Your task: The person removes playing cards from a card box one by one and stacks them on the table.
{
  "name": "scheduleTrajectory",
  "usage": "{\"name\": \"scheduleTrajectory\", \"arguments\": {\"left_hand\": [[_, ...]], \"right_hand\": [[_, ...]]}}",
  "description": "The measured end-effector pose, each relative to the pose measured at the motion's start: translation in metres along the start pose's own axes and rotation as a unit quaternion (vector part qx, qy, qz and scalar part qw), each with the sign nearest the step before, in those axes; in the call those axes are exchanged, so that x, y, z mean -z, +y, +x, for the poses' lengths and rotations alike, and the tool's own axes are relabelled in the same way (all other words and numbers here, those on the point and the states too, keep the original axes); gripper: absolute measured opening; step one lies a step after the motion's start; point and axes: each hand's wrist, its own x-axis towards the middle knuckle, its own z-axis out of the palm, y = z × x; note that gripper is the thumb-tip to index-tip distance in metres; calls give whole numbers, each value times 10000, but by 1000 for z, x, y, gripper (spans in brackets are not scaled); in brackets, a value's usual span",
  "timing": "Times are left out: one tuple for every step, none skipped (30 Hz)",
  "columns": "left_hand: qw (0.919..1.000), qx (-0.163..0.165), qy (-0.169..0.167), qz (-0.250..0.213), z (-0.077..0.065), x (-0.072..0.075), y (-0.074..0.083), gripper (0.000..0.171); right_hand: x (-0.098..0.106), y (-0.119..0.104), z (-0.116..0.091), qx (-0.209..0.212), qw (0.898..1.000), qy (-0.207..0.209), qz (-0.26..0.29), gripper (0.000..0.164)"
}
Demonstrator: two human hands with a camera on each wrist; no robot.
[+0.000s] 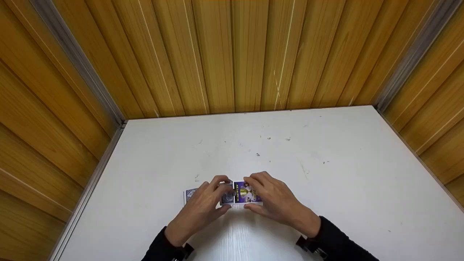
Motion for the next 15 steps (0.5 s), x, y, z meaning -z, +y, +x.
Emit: {"name": "scheduleTrajectory", "arguments": {"left_hand": [[9999, -38, 17, 112, 0, 0, -1, 50], [9998, -74, 44, 193, 0, 0, -3, 51], [9996, -96, 65, 238, 0, 1, -5, 51], [9996, -102, 78, 258, 0, 2, -6, 51], [9995, -123, 86, 271, 0, 3, -8, 50], [9995, -154, 91, 256, 0, 3, -11, 49], [9996, -182, 83, 219, -1, 4, -13, 48], [9996, -207, 62, 188, -1, 6, -15, 47], [9996, -234, 24, 143, -2, 7, -16, 46], [9996, -250, -33, 98, -3, 8, -18, 46], [9996, -250, -106, 77, -4, 10, -20, 45], [9995, -228, -198, 73, -5, 12, -21, 45], [9993, -196, -287, 105, -6, 14, -22, 43], [9990, -162, -380, 152, -6, 16, -23, 43], [9986, -122, -469, 191, -7, 18, -25, 42]], "right_hand": [[0, 0, 0, -10, 10000, -17, -2, 70], [-1, 1, 0, -24, 10000, -39, -11, 70], [-1, 1, 0, -41, 10000, -62, -15, 70], [-1, 1, 0, -70, 9999, -86, -14, 70], [-1, 2, 0, -100, 9999, -108, -1, 70], [-1, 3, -1, -131, 9998, -138, 8, 70], [-2, 3, -1, -166, 9997, -173, 25, 69], [-2, 4, -1, -202, 9996, -211, 21, 69], [-2, 4, -2, -241, 9994, -249, 20, 69], [-3, 5, -2, -280, 9992, -287, 17, 68], [-3, 6, -3, -314, 9990, -324, 7, 68], [-4, 7, -4, -343, 9988, -360, -9, 67], [-4, 7, -5, -364, 9986, -394, -39, 67], [-4, 8, -5, -377, 9984, -418, -69, 67], [-4, 9, -6, -394, 9982, -446, -102, 67]]}}
